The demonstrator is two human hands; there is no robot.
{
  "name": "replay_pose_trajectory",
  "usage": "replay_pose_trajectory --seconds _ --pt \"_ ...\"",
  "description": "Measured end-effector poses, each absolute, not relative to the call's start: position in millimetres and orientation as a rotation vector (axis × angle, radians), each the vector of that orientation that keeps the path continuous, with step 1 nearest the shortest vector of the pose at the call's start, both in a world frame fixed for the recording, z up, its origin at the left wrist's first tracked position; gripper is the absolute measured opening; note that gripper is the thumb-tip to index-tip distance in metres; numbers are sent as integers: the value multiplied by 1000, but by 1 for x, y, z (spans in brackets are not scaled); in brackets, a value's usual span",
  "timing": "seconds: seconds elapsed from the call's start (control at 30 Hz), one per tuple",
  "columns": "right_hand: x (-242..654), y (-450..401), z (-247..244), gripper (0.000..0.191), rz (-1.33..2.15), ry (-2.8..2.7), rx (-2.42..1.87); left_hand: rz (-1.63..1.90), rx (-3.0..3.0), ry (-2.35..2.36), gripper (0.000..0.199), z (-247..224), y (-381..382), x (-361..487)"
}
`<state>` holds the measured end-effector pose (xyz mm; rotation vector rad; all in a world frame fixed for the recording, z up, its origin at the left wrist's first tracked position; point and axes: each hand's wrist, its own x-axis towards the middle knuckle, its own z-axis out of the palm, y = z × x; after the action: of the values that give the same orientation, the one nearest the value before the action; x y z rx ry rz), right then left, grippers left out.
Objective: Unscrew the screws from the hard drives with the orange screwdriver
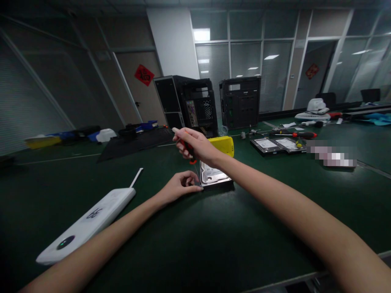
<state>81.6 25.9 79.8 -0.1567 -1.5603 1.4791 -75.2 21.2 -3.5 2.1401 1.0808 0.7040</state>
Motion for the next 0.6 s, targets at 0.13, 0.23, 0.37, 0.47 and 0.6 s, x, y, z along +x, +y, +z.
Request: replay_pose_trajectory --seconds 0.13,0.23,0.37,0.47,0.6 --pt "82 26 79 22 1438 -1564 -146 688 2130 1036 35 -3 19 -72" --pt "82 26 79 23 1395 -1565 -119 692 2109 1030 33 -2 17 -69" --pt "81 24 79 25 1357 -1588 -124 669 2086 1053 33 0 16 -67" --pt "78 23 78 27 1354 -1594 -141 641 2081 1074 37 0 18 -67" --pt "75 24 76 28 1360 -1566 -138 622 2081 1066 40 -2 20 -69"
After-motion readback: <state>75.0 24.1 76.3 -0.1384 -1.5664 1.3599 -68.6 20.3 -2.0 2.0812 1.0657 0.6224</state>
